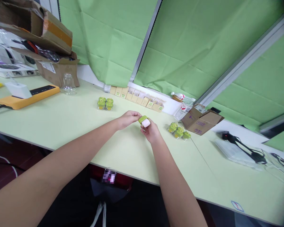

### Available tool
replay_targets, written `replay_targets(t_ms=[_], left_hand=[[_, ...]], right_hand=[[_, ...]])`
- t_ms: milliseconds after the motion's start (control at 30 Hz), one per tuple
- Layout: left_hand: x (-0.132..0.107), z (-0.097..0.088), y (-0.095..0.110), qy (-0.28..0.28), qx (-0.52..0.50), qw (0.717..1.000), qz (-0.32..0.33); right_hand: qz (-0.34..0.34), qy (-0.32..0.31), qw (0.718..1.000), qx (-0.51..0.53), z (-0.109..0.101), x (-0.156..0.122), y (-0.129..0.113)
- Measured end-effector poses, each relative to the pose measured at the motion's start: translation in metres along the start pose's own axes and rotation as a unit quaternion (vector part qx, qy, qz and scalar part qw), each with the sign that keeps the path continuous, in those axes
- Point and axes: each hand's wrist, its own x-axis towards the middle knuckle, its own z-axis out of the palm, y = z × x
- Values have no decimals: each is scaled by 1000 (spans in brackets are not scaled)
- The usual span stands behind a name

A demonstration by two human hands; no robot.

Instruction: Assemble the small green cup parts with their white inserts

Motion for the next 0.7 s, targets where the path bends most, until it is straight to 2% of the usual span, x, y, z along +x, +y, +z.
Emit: replay_targets(t_ms=[133, 233, 367, 500, 700], left_hand=[[-1, -1, 3, -41, 64, 997, 12], [-1, -2, 4, -37, 89, 995, 29], [1, -1, 0, -44, 155, 985, 64], [-1, 3, -3, -45, 228, 968, 93], [-2, 5, -3, -51, 269, 954, 120]], right_hand=[[33, -34, 999, 13, -3, -1, -4], [22, -73, 997, -5, -3, -2, -8], [25, -67, 997, -27, -2, -3, -9], [47, -69, 997, -4, -1, -4, -8], [57, -95, 994, 9, 0, -4, -10]])
